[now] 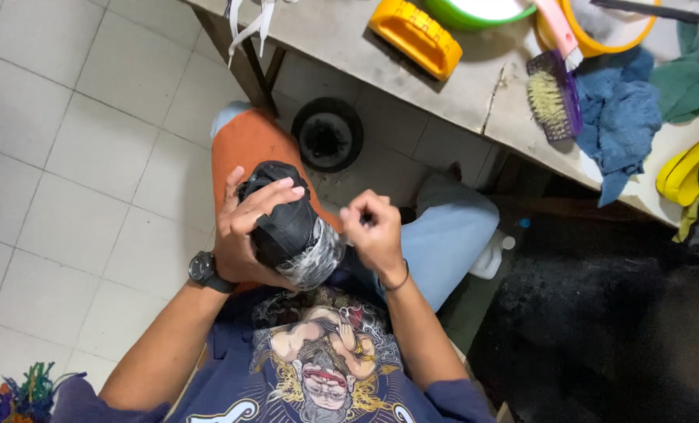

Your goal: The person scrubs a black sneaker with a small brush and a white cleaning paste, then wipes it with a blue cloth. They repeat the scrubbing and wiping cycle multiple times, rotating the shoe to clean different areas.

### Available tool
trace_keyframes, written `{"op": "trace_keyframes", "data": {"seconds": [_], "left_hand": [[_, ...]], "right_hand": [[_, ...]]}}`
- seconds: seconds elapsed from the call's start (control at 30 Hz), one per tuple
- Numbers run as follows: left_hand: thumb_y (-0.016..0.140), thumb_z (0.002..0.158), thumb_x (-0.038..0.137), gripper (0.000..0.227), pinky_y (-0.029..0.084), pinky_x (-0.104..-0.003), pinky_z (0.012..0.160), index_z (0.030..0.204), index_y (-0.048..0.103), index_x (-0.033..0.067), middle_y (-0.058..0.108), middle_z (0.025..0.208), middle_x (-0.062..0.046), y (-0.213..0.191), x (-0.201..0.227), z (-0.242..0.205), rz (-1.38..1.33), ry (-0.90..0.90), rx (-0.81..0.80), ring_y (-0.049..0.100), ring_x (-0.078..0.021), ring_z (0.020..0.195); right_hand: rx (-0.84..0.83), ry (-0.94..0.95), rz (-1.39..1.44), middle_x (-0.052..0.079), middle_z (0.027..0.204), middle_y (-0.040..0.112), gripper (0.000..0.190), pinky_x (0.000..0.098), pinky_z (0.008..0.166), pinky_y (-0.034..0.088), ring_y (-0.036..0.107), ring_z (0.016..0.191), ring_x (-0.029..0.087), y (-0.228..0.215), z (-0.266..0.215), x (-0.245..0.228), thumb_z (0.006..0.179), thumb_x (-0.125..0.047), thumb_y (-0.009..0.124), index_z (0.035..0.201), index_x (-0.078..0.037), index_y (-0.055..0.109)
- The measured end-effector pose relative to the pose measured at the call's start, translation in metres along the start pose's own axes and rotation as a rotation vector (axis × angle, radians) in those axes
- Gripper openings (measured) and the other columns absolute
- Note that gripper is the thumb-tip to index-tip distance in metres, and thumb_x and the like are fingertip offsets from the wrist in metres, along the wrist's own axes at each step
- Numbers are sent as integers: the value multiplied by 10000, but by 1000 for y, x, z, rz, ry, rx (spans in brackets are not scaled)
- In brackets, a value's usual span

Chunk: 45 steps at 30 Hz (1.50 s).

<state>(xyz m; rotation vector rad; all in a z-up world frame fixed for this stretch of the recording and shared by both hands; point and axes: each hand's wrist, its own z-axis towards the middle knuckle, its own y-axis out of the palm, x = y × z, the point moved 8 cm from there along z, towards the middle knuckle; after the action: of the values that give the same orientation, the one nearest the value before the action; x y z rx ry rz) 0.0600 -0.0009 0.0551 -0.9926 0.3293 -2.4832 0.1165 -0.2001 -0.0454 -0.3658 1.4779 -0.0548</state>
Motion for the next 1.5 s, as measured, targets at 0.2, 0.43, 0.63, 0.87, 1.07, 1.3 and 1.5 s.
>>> {"op": "trace_keyframes", "data": {"seconds": [0.2, 0.43, 0.63, 0.87, 1.07, 1.3, 1.5], "left_hand": [[695, 576, 901, 1033, 67, -439, 1236, 1244, 634, 116, 732, 1257, -54, -3, -14, -6, -29, -266, -97, 673, -227, 1224], [699, 730, 807, 972, 120, -600, 1201, 1304, 378, 92, 707, 1270, -126, -5, 5, 10, -35, -71, -17, 675, -351, 1206], [773, 694, 769, 945, 158, -624, 1188, 1230, 435, 69, 717, 1239, -123, -3, -4, 27, 4, -79, 5, 685, -339, 1172], [873, 591, 676, 945, 162, -656, 1178, 1152, 492, 18, 713, 1220, -143, 0, -8, 46, 37, -125, -15, 691, -367, 1141], [910, 475, 715, 1089, 102, -682, 1186, 1140, 536, -63, 649, 1272, -232, 14, -33, 51, 129, -215, -56, 612, -434, 1210], [958, 383, 621, 913, 186, -665, 1205, 895, 552, -16, 594, 1229, -176, 50, -46, 52, 196, -283, -157, 548, -415, 1275], [952, 393, 505, 864, 257, -674, 1162, 936, 559, -41, 562, 1235, -201, 42, -25, 71, 226, -286, -207, 520, -452, 1301]], "right_hand": [[17, -138, 3, 0, 563, 472, 354, 262, 777, 426, 500, 634, 177, 3, -4, -48, 867, -329, 764, 643, -168, 541], [113, -72, 9, -22, 570, 443, 326, 247, 783, 414, 484, 654, 138, -8, -9, -18, 872, -311, 758, 663, -176, 547], [244, -52, -39, 41, 614, 538, 274, 301, 772, 448, 542, 673, 190, -19, -3, -6, 898, -223, 746, 703, -142, 571], [412, -122, -495, 94, 660, 594, 226, 389, 764, 466, 628, 703, 326, -78, 18, -15, 937, -208, 727, 764, -131, 605], [737, -470, -778, 154, 940, 651, 57, 447, 901, 443, 636, 869, 383, -212, 68, -150, 1017, -78, 611, 1058, -39, 616], [494, -542, -1378, -20, 982, 722, 226, 499, 1013, 263, 559, 1205, 232, -269, 157, -105, 903, -129, 727, 1111, -215, 707], [874, -299, -1290, -8, 1056, 656, 247, 536, 802, 378, 563, 959, 321, -343, 88, -71, 807, -243, 851, 1012, -224, 716]]}}
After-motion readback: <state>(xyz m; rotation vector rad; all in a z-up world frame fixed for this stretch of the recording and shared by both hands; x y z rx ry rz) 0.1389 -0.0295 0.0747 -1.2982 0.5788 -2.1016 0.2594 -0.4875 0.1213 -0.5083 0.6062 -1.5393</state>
